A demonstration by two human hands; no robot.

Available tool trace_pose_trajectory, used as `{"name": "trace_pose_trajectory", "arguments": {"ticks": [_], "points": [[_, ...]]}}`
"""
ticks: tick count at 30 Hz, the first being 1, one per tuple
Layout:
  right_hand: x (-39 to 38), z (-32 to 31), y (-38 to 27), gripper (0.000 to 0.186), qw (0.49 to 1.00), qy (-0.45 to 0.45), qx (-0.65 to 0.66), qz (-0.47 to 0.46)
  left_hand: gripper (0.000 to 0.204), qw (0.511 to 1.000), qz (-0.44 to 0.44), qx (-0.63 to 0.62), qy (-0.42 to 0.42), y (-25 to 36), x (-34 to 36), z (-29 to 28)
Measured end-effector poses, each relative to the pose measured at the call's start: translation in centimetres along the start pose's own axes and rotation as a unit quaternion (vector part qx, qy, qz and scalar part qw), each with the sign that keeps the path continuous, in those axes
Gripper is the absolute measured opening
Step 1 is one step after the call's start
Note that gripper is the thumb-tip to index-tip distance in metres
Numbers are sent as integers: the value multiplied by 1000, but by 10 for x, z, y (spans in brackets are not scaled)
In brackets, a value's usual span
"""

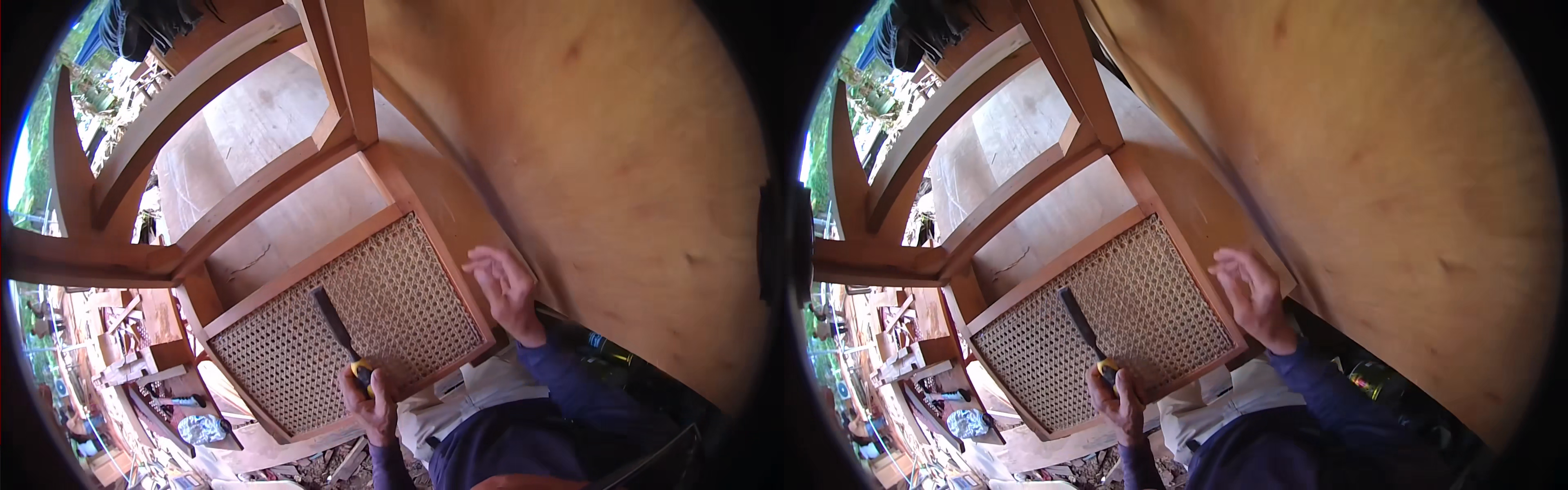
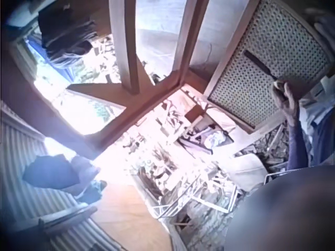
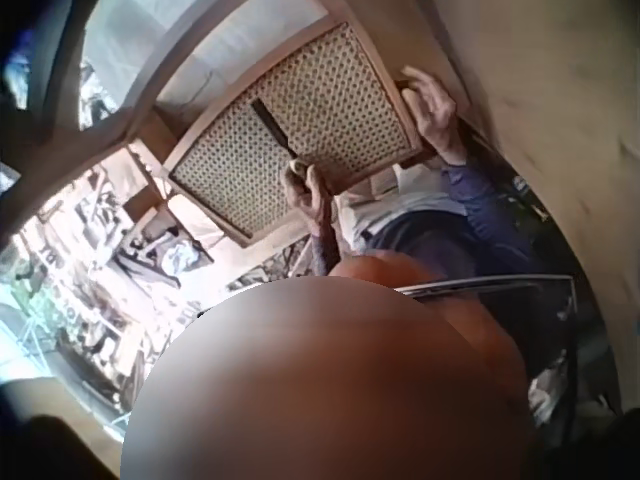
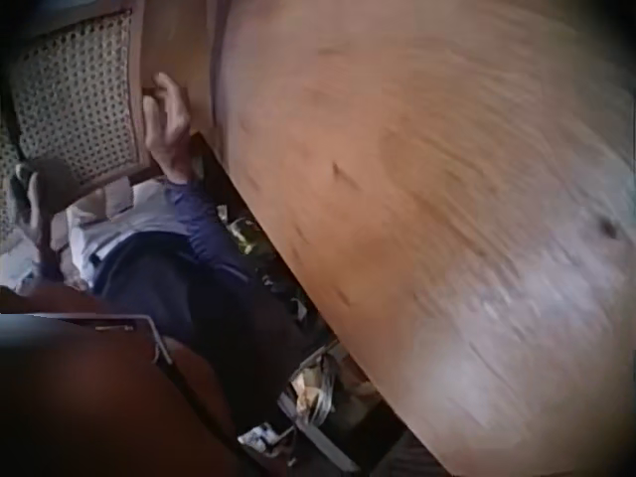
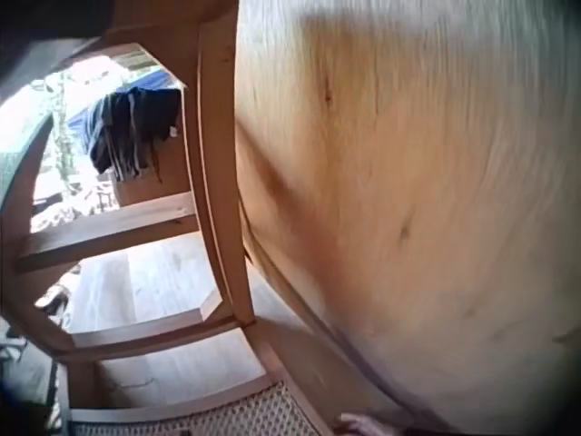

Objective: The recorder is repairing or installing caning on the seat of a wooden chair using a chisel and a hammer.

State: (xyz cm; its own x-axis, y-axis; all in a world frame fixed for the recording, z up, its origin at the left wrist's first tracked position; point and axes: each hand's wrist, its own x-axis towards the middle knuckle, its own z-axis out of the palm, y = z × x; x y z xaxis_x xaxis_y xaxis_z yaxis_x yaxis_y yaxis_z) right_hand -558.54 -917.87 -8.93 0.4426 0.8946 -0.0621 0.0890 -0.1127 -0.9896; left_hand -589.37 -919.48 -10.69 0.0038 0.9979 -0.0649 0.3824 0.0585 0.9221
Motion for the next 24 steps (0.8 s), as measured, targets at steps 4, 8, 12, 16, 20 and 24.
{"name": "trace_pose_trajectory", "arguments": {"ticks": [4, 8, 12, 16, 20, 24], "points": [[48, 16, -50, 23, 963, 68, -115, -235, 15, 982, -117, -125, -79, 65, -1, 12], [6, 16, -23, 35, 944, 53, -229, -233, 12, 976, -84, -152, -135, 85, -8, 44], [-46, 16, 24, 43, 940, -4, -255, -225, 16, 967, -79, -156, -186, 86, -6, 63], [-53, 9, 33, 47, 942, 4, -255, -219, 21, 959, -64, -93, -260, 100, 36, 40], [-60, 12, 9, 48, 950, 21, -259, -173, 27, 943, 116, 115, -290, 124, 92, -1], [-52, 16, -7, 44, 939, 78, -306, -139, 31, 854, 274, 366, -247, 148, 133, -13]]}}
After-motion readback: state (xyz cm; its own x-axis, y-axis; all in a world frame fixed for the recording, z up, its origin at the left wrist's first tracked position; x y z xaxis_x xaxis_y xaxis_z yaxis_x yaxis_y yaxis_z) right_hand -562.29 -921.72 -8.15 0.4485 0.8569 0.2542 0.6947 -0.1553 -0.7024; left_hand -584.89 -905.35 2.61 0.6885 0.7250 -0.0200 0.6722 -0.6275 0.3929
